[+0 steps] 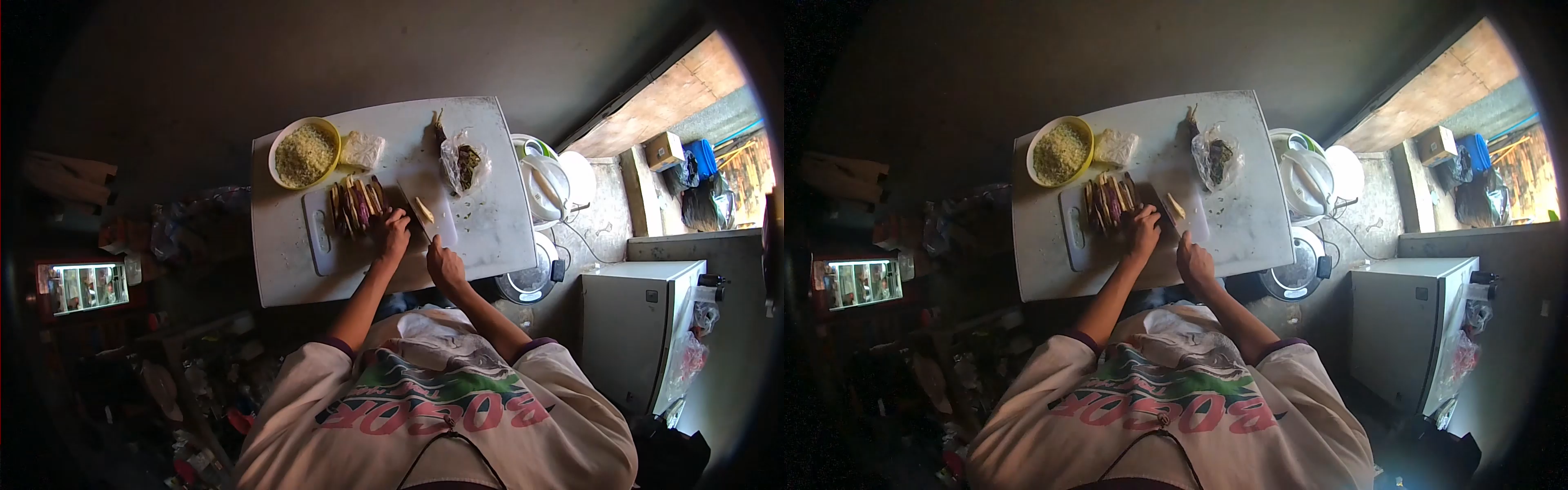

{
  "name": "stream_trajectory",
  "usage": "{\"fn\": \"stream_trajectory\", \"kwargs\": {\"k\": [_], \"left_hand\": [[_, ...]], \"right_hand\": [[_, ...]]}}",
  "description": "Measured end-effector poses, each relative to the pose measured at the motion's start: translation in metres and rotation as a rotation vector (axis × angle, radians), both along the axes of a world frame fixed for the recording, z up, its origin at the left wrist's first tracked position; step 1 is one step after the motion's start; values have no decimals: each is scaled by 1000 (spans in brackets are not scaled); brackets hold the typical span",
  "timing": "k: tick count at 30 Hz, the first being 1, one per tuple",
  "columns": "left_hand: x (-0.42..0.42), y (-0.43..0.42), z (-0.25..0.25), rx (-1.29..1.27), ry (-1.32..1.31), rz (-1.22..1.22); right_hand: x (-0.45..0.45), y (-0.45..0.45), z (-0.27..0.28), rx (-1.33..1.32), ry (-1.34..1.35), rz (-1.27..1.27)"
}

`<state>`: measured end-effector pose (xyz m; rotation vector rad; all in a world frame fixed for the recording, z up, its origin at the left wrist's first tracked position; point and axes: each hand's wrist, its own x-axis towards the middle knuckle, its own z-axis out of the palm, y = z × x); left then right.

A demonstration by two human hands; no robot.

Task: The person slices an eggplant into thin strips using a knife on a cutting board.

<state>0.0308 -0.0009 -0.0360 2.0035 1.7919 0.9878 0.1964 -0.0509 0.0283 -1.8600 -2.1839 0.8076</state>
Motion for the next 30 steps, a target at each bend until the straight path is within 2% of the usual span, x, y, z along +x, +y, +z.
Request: {"fn": "stream_trajectory", "kwargs": {"k": [6,8,10,12,14,17,20,26,30], "left_hand": [[1,-1,8,34,72,-5],[2,-3,11,22,-13,-3],[2,-5,8,43,-26,6],[2,-4,-5,62,-40,13],[0,-3,-32,190,77,60],[6,-2,2,77,-67,33],[4,-3,18,75,-20,26],[0,-1,16,229,116,53],[-3,-1,15,185,156,37]], "right_hand": [[-3,16,-8,162,-6,7],[1,21,-1,189,4,16],[8,24,12,9,96,6],[11,24,22,-8,105,5],[13,20,29,-29,116,-1],[15,12,36,-49,142,5],[15,6,41,-103,135,12],[14,-3,42,-99,95,12],[11,-9,24,-32,100,8]]}}
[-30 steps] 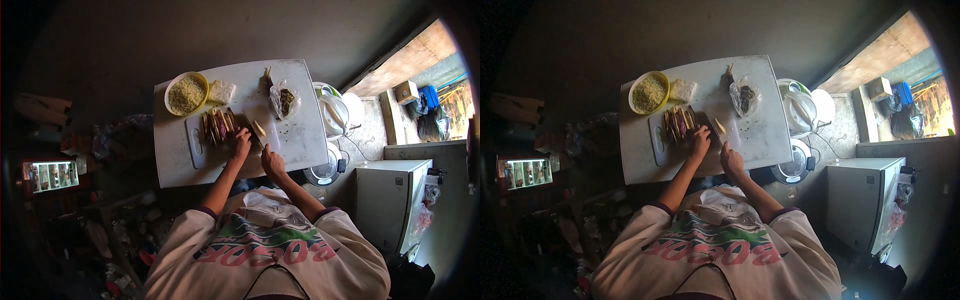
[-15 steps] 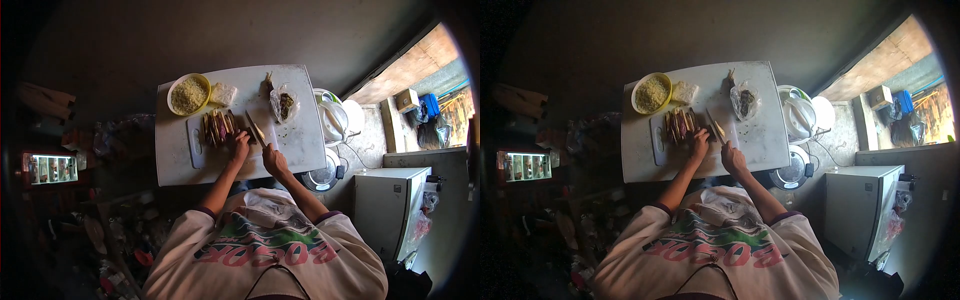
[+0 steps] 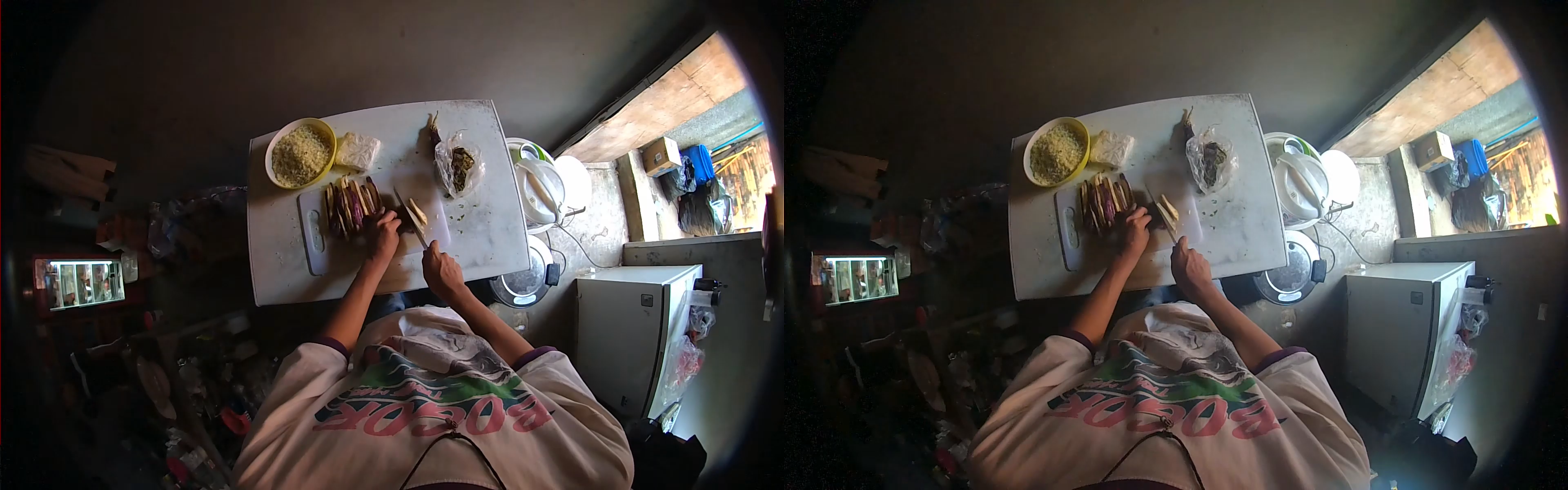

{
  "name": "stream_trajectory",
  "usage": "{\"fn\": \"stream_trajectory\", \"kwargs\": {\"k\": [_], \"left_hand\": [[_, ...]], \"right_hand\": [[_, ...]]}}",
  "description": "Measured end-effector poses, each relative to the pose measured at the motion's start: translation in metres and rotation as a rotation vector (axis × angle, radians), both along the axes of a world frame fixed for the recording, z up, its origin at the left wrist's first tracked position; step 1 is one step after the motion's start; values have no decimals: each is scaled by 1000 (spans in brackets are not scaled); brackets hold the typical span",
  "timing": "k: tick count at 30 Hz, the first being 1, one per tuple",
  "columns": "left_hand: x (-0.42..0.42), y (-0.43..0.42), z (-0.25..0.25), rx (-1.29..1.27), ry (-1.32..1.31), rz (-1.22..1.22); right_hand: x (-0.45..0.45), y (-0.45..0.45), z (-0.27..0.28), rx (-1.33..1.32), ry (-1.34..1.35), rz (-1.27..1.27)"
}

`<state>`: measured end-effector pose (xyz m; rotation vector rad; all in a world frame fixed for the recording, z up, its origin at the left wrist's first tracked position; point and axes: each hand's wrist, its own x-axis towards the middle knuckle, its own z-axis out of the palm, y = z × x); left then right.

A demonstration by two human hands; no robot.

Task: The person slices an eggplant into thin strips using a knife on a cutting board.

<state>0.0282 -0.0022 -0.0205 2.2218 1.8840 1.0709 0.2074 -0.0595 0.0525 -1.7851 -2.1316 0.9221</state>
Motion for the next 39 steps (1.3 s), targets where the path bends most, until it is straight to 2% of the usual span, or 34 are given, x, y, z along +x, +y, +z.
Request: {"fn": "stream_trajectory", "kwargs": {"k": [5,7,8,11,14,17,20,23,26,29,31,33,37,39], "left_hand": [[-1,2,-2,-35,-2,8],[-1,0,-3,-36,-17,6],[0,0,-3,-31,-32,9],[-2,2,-12,-21,-79,-19],[-1,2,-1,-38,-97,-38],[-6,3,-9,-166,-100,-28],[-4,-1,12,-159,19,-40],[-4,2,3,-42,-1,-32],[-5,3,-1,-144,53,-28],[-4,4,-17,-119,-72,-47],[-4,-1,-11,-174,-46,-51],[-6,-1,-2,-221,-14,-53],[-5,6,16,-140,-71,-51],[-1,3,11,-134,-73,-30]], "right_hand": [[-1,-2,-7,91,14,12],[-2,5,0,-82,-45,12],[-2,7,-2,-84,-46,8],[-10,14,-20,-31,12,-12],[-22,26,-37,130,-12,3],[-34,42,-36,101,18,-2],[-38,42,-25,104,65,-10],[-27,32,-23,58,76,-22],[-12,14,-17,-28,26,-23],[-7,10,-8,-112,-20,-18],[-17,15,-14,40,1,-6],[-30,37,-25,57,10,-3],[-41,44,-26,13,59,-51],[-31,37,-59,52,56,-39]]}}
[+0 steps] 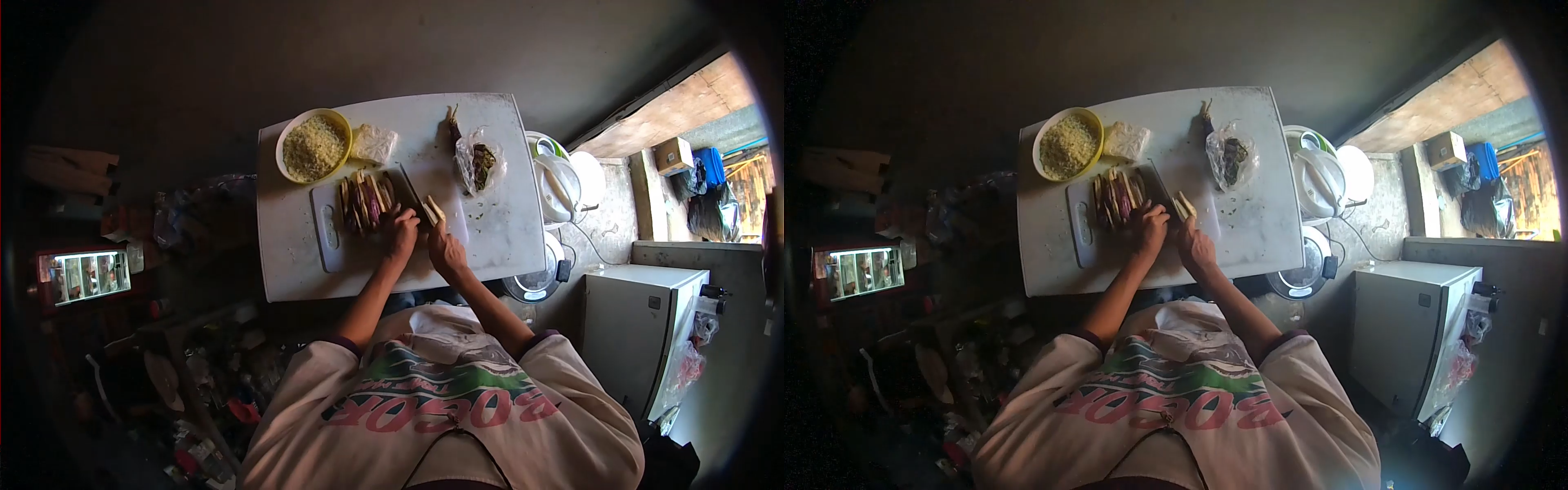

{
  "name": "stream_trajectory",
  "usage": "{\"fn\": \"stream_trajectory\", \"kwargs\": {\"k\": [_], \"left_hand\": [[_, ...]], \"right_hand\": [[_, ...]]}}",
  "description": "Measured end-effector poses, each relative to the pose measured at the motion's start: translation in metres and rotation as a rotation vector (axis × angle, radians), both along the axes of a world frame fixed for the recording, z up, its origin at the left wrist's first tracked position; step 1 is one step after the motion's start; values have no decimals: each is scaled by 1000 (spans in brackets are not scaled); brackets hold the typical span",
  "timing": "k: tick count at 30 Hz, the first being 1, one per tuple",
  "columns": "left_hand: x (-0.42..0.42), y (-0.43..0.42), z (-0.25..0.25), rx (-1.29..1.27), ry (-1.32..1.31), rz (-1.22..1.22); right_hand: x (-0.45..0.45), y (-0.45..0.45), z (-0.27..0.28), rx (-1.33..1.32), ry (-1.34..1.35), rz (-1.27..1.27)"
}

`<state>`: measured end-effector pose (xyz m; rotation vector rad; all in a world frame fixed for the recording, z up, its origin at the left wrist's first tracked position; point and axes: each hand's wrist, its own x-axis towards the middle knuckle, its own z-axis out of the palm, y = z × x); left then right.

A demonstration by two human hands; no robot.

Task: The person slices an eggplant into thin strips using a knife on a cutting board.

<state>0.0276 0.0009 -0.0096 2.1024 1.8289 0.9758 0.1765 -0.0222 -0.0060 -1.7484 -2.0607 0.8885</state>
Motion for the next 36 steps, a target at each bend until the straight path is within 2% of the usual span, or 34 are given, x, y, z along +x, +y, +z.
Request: {"fn": "stream_trajectory", "kwargs": {"k": [2,4,7,10,14,17,19,20,22,23,25,27,30,32,33,34,35,36], "left_hand": [[-2,1,-21,27,6,16],[-6,1,-16,-8,-13,-8],[-4,0,-13,-29,-57,-31],[-5,2,-14,8,-53,-15],[-4,-1,-14,-11,-75,-27],[-3,-3,-21,-25,-150,-30],[-5,-2,-17,-29,-215,-44],[-5,-3,-12,-13,-209,-50],[-5,-6,-8,5,-204,-54],[-5,-6,-7,21,-160,-54],[-4,-10,3,40,-113,-52],[-3,-12,14,-75,-127,-39],[3,-15,11,-92,-173,9],[10,-17,10,-101,-174,35],[13,-17,11,-109,-175,59],[14,-17,15,-109,-175,62],[15,-19,19,-80,-93,62],[16,-19,22,-50,-10,61]], "right_hand": [[10,-5,-3,43,-5,14],[15,-12,31,-80,-12,28],[32,-23,45,-227,-70,67],[30,-26,50,-234,-79,47],[17,-10,17,-95,-14,2],[14,12,15,51,-16,34],[18,26,68,-595,185,-6],[21,28,63,-587,183,-1],[30,31,45,-603,483,53],[30,35,36,-605,495,30],[35,36,44,-555,427,41],[40,39,58,-500,361,53],[51,33,72,-472,247,29],[61,27,61,-202,62,82],[64,22,56,-201,62,84],[68,15,51,-74,31,111],[72,8,46,51,0,137],[73,2,48,50,0,139]]}}
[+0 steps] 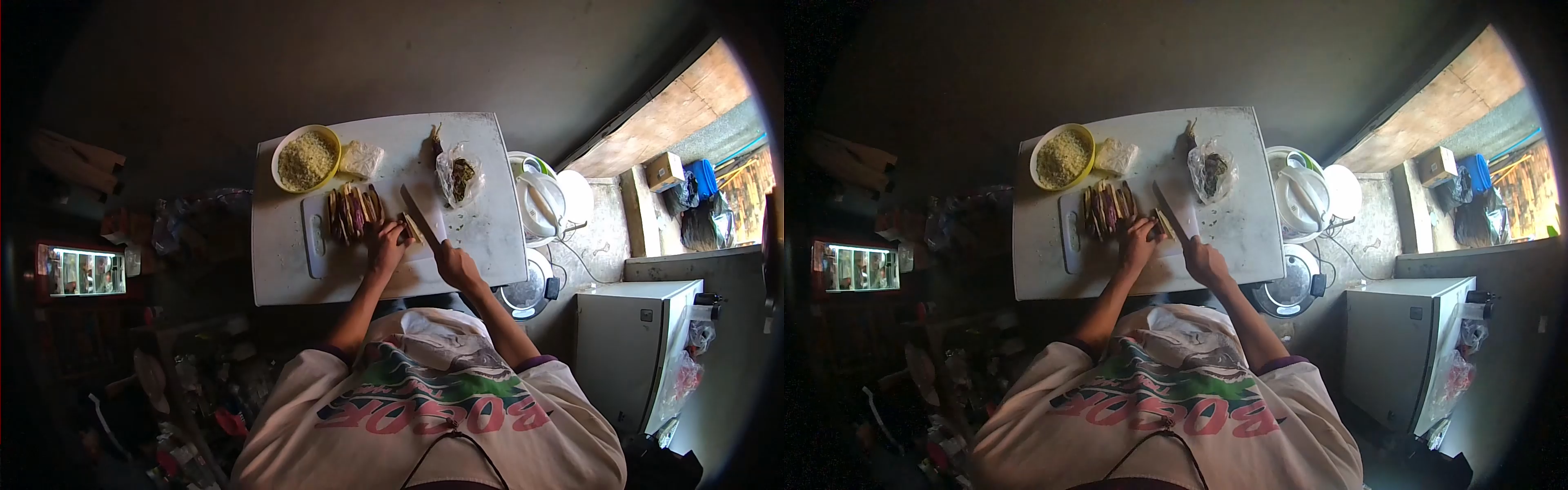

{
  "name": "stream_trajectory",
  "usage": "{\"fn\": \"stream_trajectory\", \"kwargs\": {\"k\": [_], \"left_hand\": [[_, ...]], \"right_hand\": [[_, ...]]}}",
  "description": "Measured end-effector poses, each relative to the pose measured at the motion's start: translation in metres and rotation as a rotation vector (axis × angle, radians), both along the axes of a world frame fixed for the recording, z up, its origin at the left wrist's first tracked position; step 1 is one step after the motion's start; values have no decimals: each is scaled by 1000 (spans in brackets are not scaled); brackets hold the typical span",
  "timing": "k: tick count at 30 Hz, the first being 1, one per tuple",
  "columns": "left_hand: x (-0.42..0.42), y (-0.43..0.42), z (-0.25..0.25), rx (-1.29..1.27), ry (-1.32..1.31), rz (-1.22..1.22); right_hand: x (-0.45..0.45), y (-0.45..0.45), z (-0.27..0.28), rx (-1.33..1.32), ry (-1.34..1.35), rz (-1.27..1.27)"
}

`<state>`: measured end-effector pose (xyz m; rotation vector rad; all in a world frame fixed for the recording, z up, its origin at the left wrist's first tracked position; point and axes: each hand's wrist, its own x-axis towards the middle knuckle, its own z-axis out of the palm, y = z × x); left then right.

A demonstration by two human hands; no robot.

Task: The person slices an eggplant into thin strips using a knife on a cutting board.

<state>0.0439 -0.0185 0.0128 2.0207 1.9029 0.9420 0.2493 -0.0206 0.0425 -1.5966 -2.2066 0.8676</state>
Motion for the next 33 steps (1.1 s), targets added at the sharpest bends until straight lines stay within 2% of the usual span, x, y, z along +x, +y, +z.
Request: {"fn": "stream_trajectory", "kwargs": {"k": [3,6,9,12,19,21,25,27,28,30,33], "left_hand": [[-2,0,-5,-27,-151,-24],[-3,0,5,-100,-103,-15],[-7,-4,-9,-42,13,-6],[-8,-2,-20,-30,-2,-19],[-11,-1,-20,-44,-32,-43],[-10,0,-16,-34,-62,-35],[-17,5,-21,-29,-105,-39],[-18,4,-17,-47,-98,-43],[-16,5,-12,-45,-100,-44],[-7,6,-4,-83,-165,74],[-1,11,5,-69,-91,119]], "right_hand": [[-4,-18,29,-76,-63,61],[-7,-30,26,-56,-65,46],[-10,-41,17,-30,-69,-8],[-12,-52,20,-36,-69,8],[-28,-40,-10,51,-110,-5],[-36,-20,-21,-49,-90,-74],[-45,1,-32,-20,-42,-71],[-42,7,-31,-265,65,-45],[-42,7,-35,-263,64,-45],[-43,1,-36,37,-26,-32],[-40,-19,-23,143,-11,-23]]}}
